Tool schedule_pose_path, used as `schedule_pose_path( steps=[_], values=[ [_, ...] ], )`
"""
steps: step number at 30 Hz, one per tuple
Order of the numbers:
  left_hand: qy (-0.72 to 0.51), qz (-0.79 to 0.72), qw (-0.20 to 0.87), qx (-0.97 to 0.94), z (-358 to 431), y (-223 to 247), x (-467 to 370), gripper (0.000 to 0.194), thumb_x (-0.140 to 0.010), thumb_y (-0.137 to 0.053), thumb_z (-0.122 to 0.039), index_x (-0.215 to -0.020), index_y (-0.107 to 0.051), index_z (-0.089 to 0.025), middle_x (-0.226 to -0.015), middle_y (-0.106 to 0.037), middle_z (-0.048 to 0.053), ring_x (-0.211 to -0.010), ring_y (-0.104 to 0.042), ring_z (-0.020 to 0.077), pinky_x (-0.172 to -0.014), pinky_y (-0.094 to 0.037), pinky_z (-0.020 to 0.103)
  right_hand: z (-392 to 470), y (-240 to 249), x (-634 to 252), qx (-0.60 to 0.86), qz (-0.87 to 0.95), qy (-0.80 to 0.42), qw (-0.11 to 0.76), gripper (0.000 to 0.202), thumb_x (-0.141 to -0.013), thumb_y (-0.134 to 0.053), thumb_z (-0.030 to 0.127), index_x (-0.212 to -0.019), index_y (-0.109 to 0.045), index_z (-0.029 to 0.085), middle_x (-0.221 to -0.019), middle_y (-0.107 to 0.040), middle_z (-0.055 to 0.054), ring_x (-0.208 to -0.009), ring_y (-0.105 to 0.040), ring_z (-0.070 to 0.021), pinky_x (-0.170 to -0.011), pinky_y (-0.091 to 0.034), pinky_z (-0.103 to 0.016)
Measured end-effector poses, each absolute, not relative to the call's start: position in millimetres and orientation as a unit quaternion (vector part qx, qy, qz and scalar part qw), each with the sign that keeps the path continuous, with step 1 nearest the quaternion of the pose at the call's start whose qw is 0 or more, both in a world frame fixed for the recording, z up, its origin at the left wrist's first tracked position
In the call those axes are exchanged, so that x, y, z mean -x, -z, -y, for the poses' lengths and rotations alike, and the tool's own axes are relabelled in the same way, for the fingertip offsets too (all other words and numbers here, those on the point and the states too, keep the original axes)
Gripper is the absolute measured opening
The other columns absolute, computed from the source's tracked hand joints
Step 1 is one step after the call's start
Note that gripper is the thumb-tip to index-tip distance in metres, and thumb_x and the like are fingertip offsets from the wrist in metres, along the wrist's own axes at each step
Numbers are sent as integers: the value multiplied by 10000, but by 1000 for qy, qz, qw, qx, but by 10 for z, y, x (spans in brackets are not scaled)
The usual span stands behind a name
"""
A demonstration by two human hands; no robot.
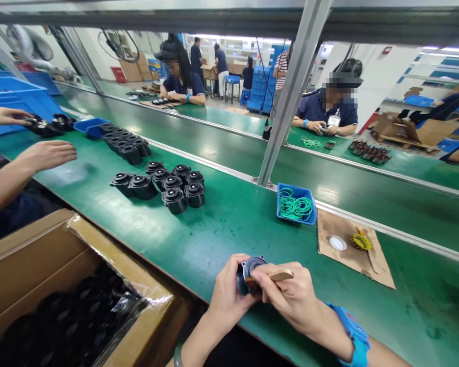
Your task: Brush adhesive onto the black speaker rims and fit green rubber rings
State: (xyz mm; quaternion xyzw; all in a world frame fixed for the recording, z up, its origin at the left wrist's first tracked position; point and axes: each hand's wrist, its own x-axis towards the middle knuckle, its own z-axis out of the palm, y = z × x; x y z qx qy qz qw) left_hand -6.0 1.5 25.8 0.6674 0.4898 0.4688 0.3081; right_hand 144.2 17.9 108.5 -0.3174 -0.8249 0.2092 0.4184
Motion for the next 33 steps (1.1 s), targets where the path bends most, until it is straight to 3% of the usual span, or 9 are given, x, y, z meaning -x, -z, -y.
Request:
schedule_pose_path(
  steps=[5, 10, 13, 18, 22, 25, 33],
  values=[
    [-478, -487, 304, -665, -13, -260, 48, 389, -748, -726, -295, -1070, -520, -224, -1004, -677, 44, -896, -702, 210, -784, -571, 326, -180, -1056, -1377, 316, 838, -159, 416, 308, -1010, -446, 134, -749, -598, 193, -554, -641, 4, -426, -570, -114, -466, -412, -237],
    [-492, -481, 290, -666, -19, -248, 29, 389, -760, -736, -376, -1050, -533, -215, -998, -677, 61, -888, -705, 226, -767, -575, 341, -58, -1002, -1521, 292, 854, -103, 418, 175, -979, -492, 74, -873, -553, 199, -631, -679, -4, -434, -560, -111, -461, -390, -244],
    [-488, -484, 291, -666, -18, -233, 27, 438, -720, -782, -360, -1054, -534, -223, -1023, -680, 60, -920, -702, 233, -783, -573, 343, -11, -1046, -1618, 300, 861, -104, 398, 205, -971, -484, 54, -850, -530, 212, -589, -638, 18, -414, -525, -104, -443, -366, -246],
    [-502, -479, 274, -666, 2, -272, 27, 513, -665, -859, -358, -1047, -542, -228, -1010, -681, 45, -912, -700, 225, -780, -576, 334, -15, -1274, -1717, 358, 817, -201, 404, 233, -995, -489, 152, -799, -594, 218, -521, -574, 39, -402, -531, -98, -435, -401, -222],
    [-516, -465, 228, -682, 19, -322, 15, 508, -682, -850, -367, -1062, -548, -216, -1008, -684, 70, -899, -700, 235, -769, -588, 357, -72, -1362, -1772, 376, 778, -304, 401, 305, -1020, -454, 277, -791, -640, 198, -609, -619, -11, -493, -585, -127, -490, -463, -230],
    [-516, -462, 202, -692, 29, -346, -1, 512, -683, -851, -342, -1074, -549, -207, -1006, -689, 83, -905, -703, 242, -774, -595, 370, -120, -1346, -1774, 383, 771, -344, 375, 357, -1021, -449, 286, -734, -635, 184, -646, -617, -18, -510, -568, -111, -497, -458, -212],
    [-505, -449, 169, -718, 59, -402, -45, 364, -777, -756, -300, -1068, -559, -205, -1003, -705, 91, -889, -712, 235, -751, -599, 358, -190, -1387, -1713, 339, 820, -324, 328, 351, -1027, -406, 276, -761, -612, 180, -609, -572, 6, -495, -523, -96, -501, -428, -201]
  ],
)
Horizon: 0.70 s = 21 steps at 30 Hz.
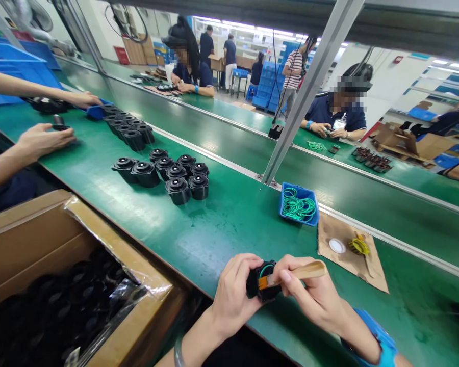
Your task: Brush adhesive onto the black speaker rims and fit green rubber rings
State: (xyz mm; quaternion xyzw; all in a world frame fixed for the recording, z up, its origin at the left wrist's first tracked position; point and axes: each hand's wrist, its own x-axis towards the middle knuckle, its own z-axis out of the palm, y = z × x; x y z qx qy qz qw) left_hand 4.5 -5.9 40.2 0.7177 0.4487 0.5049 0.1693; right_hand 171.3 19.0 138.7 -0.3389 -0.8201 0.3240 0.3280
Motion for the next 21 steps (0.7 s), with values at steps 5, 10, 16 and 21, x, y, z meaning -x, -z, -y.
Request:
schedule_pose_path(
  steps=[5, 10, 16, 21],
  values=[
    [-491, -444, 156, -733, 70, -403, -46, 329, -807, -723, -293, -1072, -550, -204, -1010, -700, 103, -899, -711, 246, -763, -598, 375, -261, -1358, -1740, 346, 828, -269, 350, 384, -1036, -385, 282, -726, -592, 189, -650, -614, -27, -526, -573, -116, -518, -454, -219],
    [-477, -441, 161, -743, 86, -386, -49, 388, -772, -751, -220, -1089, -528, -197, -1030, -690, 103, -921, -695, 245, -785, -589, 373, -192, -1382, -1723, 342, 831, -259, 354, 409, -1025, -397, 239, -637, -521, 203, -607, -588, -12, -491, -548, -106, -496, -427, -213],
    [-479, -433, 160, -747, 89, -377, -55, 390, -769, -713, -162, -1105, -519, -196, -1044, -680, 93, -944, -684, 235, -819, -579, 366, -141, -1418, -1675, 301, 862, -214, 347, 323, -1021, -397, 217, -739, -554, 205, -601, -613, -4, -497, -559, -114, -517, -432, -215],
    [-474, -437, 157, -748, 100, -384, -51, 403, -756, -755, -174, -1090, -530, -194, -1038, -679, 96, -941, -690, 238, -815, -587, 366, -228, -1377, -1714, 340, 851, -181, 358, 351, -1021, -429, 213, -697, -564, 203, -587, -618, -6, -462, -554, -105, -480, -417, -213]
  ],
)
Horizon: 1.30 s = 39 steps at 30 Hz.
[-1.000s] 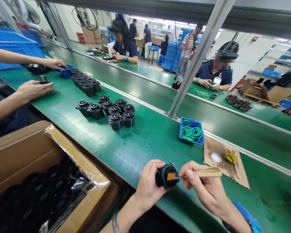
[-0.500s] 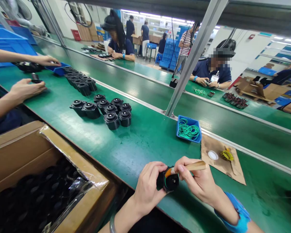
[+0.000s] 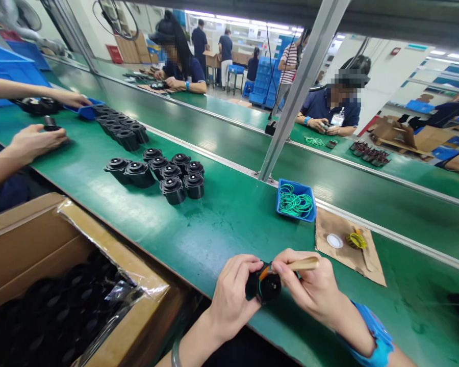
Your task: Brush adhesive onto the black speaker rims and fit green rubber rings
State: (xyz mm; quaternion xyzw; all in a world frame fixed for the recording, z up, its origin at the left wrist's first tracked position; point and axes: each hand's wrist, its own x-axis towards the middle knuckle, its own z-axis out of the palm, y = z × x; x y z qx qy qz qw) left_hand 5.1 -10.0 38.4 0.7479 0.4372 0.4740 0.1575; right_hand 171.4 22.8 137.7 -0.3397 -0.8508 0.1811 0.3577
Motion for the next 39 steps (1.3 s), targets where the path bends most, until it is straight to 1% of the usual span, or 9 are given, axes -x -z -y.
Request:
schedule_pose_path(
  steps=[8, 11, 16, 23, 28, 30, 33, 35, 39],
  values=[
    [-500, -426, 141, -741, 120, -384, -29, 326, -809, -717, -217, -1091, -554, -189, -1030, -696, 110, -939, -715, 241, -786, -615, 363, -292, -1254, -1795, 368, 834, -79, 404, 486, -1011, -492, 186, -527, -452, 210, -492, -608, -4, -497, -670, -118, -433, -429, -186],
    [-505, -424, 139, -738, 126, -370, -26, 312, -812, -712, -198, -1083, -561, -181, -1028, -698, 113, -941, -719, 237, -799, -615, 361, -294, -1211, -1819, 362, 823, -52, 436, 507, -983, -533, 134, -497, -413, 213, -413, -522, 31, -469, -659, -118, -429, -434, -181],
    [-511, -416, 142, -739, 144, -345, -15, 323, -804, -724, -166, -1085, -565, -167, -1049, -694, 124, -974, -715, 237, -831, -609, 349, -242, -1185, -1821, 374, 813, -10, 445, 520, -983, -543, 143, -490, -393, 216, -441, -574, 14, -428, -614, -104, -463, -472, -196],
    [-510, -405, 151, -744, 178, -290, 14, 365, -789, -701, -88, -1114, -558, -174, -1088, -691, 124, -1039, -702, 242, -886, -600, 364, -165, -1189, -1835, 388, 815, 1, 432, 556, -1014, -503, 180, -475, -374, 217, -375, -423, 64, -312, -416, -65, -393, -330, -237],
    [-520, -396, 156, -741, 195, -265, 27, 390, -774, -700, -55, -1118, -560, -175, -1114, -691, 127, -1074, -696, 237, -928, -587, 364, -80, -1271, -1950, 428, 777, -137, 442, 553, -1004, -506, 179, -453, -473, 194, -431, -539, 15, -431, -584, -97, -457, -415, -210],
    [-529, -395, 165, -733, 202, -270, 34, 395, -772, -712, -60, -1119, -567, -181, -1126, -695, 122, -1091, -694, 234, -946, -580, 361, -36, -1304, -1998, 447, 732, -218, 465, 512, -1023, -485, 240, -520, -567, 185, -478, -581, 9, -417, -559, -90, -440, -424, -200],
    [-541, -416, 207, -701, 212, -280, 47, 469, -713, -825, -149, -1116, -591, -200, -1125, -715, 100, -1073, -706, 238, -944, -580, 355, 11, -1307, -2060, 447, 667, -294, 518, 326, -1035, -485, 328, -828, -702, 197, -539, -629, 20, -427, -556, -97, -424, -445, -189],
    [-531, -450, 272, -665, 221, -291, 54, 569, -611, -913, -232, -1100, -622, -215, -1102, -731, 76, -1044, -715, 246, -927, -585, 350, 27, -1279, -2101, 437, 653, -310, 536, 242, -1037, -493, 340, -1011, -705, 228, -632, -701, 8, -519, -629, -114, -481, -492, -187],
    [-490, -490, 452, -561, 253, -328, 50, 685, -545, -939, -284, -1155, -633, -223, -1083, -744, 56, -1003, -720, 242, -892, -584, 321, 51, -1189, -2193, 434, 669, -323, 510, 221, -1045, -483, 323, -1090, -691, 263, -835, -778, -17, -706, -710, -130, -638, -559, -202]
  ],
)
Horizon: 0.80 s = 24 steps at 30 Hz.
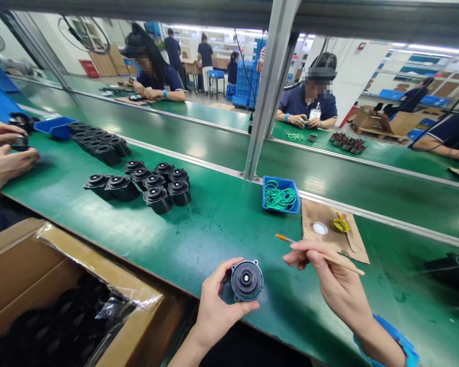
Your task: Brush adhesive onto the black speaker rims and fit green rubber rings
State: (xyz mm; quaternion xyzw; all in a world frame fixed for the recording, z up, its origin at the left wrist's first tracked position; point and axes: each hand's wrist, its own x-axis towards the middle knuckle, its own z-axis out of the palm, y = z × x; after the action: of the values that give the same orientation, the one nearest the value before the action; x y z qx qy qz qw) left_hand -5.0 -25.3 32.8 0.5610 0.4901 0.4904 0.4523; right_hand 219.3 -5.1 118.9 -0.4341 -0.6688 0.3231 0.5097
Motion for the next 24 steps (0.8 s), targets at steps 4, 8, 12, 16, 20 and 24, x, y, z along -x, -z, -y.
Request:
schedule_pose_path(
  steps=[4, 8, 12, 16, 20, 24],
  values=[
    [-486, -480, 532, -500, 299, -364, 22, 844, -570, -912, -267, -1309, -507, -221, -1178, -713, 80, -1070, -694, 242, -939, -552, 318, 109, -1148, -2270, 433, 684, -352, 470, 227, -1052, -456, 327, -1095, -670, 263, -910, -780, -16, -808, -740, -143, -730, -582, -218],
    [-477, -468, 530, -523, 335, -400, -30, 843, -609, -864, -202, -1329, -427, -243, -1205, -709, 74, -1071, -697, 223, -968, -538, 328, 170, -1205, -2293, 450, 702, -339, 436, 225, -1064, -408, 360, -1013, -602, 258, -1002, -766, -21, -933, -727, -157, -838, -556, -255],
    [-465, -465, 456, -600, 342, -438, -105, 838, -622, -830, -158, -1333, -400, -267, -1205, -726, 61, -1101, -702, 232, -992, -541, 359, 194, -1241, -2242, 416, 778, -300, 364, 362, -934, -565, 594, -903, -452, 250, -1133, -711, -99, -1101, -662, -247, -874, -522, -341],
    [-451, -448, 372, -676, 358, -374, -141, 911, -590, -880, -220, -1354, -387, -270, -1155, -757, 75, -1033, -742, 267, -910, -604, 370, 228, -1173, -2159, 383, 865, -167, 280, 582, -745, -706, 710, -939, -443, 228, -1176, -663, -172, -1045, -621, -327, -907, -446, -474],
    [-439, -431, 326, -718, 325, -171, -139, 964, -626, -878, -348, -1421, -339, -267, -1177, -750, 101, -1006, -753, 294, -837, -641, 370, 264, -1112, -2123, 399, 890, -112, 189, 529, -759, -759, 596, -951, -461, 203, -975, -665, -92, -843, -591, -240, -865, -423, -416],
    [-430, -380, 277, -771, 172, -32, -203, 850, -761, -769, -351, -1464, -307, -234, -1293, -675, 158, -1083, -720, 311, -882, -627, 420, 233, -1175, -2253, 442, 875, -99, 171, 548, -710, -772, 606, -926, -459, 210, -841, -600, -19, -758, -538, -199, -732, -421, -312]
  ],
)
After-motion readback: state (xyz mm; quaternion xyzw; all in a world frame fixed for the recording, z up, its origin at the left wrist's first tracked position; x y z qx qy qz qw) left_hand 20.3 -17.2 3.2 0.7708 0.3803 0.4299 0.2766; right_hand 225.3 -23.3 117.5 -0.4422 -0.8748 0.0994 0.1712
